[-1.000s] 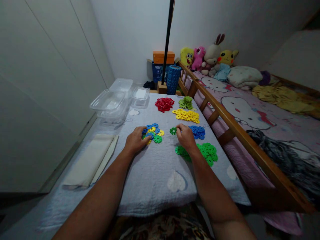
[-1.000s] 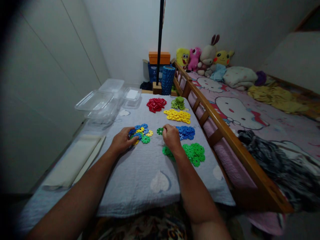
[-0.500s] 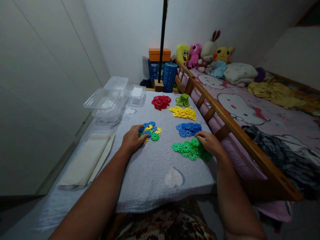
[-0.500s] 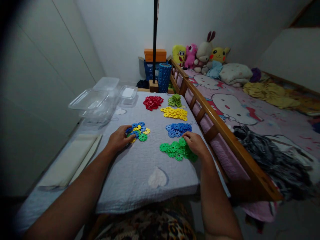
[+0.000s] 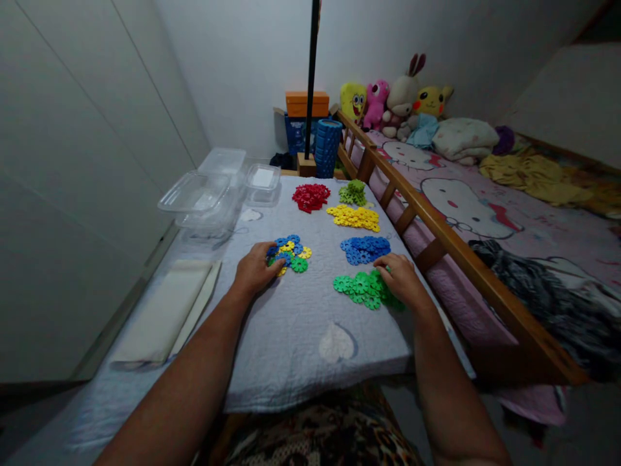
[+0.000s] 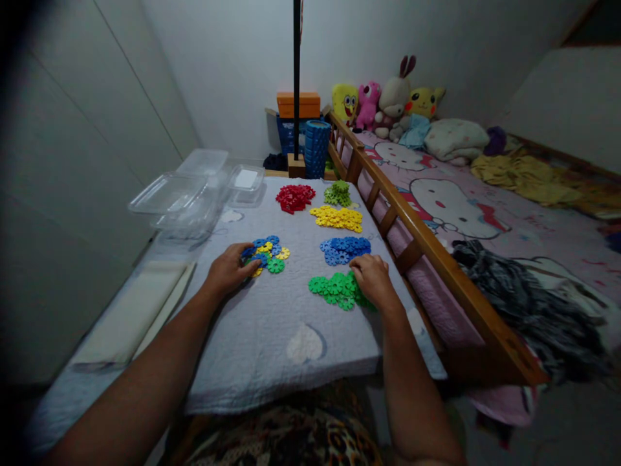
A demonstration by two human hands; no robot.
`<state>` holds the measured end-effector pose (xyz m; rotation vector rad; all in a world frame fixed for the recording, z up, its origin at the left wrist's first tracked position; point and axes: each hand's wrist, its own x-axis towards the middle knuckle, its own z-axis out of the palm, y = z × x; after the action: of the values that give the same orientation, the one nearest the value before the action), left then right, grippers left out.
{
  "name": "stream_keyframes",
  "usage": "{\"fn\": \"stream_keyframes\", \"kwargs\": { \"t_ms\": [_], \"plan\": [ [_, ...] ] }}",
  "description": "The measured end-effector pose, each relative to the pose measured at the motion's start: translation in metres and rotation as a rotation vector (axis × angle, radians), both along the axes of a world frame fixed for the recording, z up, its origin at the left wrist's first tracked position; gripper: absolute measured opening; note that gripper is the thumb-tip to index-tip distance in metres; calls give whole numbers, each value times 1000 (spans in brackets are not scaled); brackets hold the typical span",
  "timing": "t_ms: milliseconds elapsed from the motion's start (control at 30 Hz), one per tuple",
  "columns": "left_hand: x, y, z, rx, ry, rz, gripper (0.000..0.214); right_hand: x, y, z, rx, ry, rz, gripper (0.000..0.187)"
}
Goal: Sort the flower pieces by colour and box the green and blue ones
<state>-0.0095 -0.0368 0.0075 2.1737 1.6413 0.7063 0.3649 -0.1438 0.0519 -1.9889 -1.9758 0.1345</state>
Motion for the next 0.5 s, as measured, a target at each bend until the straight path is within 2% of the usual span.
{"fn": "stream_keyframes", "kwargs": {
  "t_ms": [133, 267, 367, 500],
  "plan": [
    [0, 0, 1, -2, -2, 2, 53, -20, 12, 9, 79, 83, 31, 22],
    [0, -1, 1, -9, -9, 3, 53, -68, 25, 14, 20, 127, 179, 19],
    [1, -1, 0, 1, -22, 5, 52, -111, 31, 8, -55, 112, 336, 17],
    [1, -1, 0, 16, -41, -1, 49, -153, 35, -10, -64, 92, 362, 31]
  ]
}}
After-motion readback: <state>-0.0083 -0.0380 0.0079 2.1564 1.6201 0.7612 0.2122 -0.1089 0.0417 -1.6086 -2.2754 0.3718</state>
